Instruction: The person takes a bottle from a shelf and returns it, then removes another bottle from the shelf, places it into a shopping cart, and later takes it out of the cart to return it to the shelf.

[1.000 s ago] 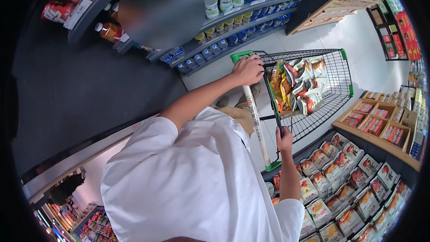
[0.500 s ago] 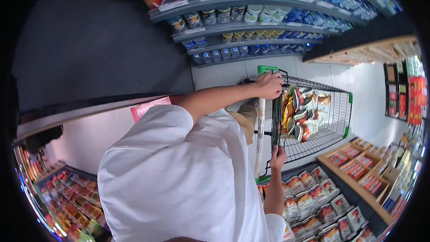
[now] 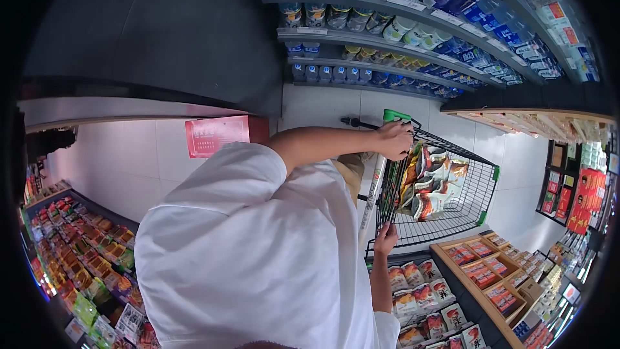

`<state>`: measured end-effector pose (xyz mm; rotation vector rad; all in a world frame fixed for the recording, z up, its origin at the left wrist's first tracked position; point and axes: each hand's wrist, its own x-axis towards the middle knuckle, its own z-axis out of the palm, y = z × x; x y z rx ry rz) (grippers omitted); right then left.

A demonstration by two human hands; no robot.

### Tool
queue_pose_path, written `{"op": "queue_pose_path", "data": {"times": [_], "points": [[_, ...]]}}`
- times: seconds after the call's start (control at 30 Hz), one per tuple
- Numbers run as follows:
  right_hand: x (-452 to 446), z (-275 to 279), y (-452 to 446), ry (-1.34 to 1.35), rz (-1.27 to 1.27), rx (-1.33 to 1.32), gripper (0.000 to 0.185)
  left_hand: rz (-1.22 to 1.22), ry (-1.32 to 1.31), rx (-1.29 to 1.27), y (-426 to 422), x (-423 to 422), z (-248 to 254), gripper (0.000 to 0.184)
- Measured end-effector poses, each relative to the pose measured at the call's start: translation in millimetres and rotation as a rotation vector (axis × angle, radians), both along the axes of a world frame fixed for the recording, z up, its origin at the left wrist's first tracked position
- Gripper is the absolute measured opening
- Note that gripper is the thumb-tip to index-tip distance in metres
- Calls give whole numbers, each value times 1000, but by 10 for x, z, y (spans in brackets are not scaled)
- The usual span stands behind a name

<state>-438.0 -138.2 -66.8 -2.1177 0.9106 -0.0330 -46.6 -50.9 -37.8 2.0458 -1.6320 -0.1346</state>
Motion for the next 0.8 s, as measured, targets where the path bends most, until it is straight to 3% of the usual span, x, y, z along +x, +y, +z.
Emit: {"op": "queue_pose_path", "data": {"times": [0.43, 0.53, 0.8], "points": [[-326, -34, 71, 16, 133, -209, 42, -26, 44, 91, 149, -341, 35, 20], [-382, -12, 62, 19, 73, -103, 42, 69, 81, -16, 153, -458, -18, 22], [-596, -2, -162, 40, 110, -93, 44, 47, 42, 166, 59, -677, 171, 24]]}}
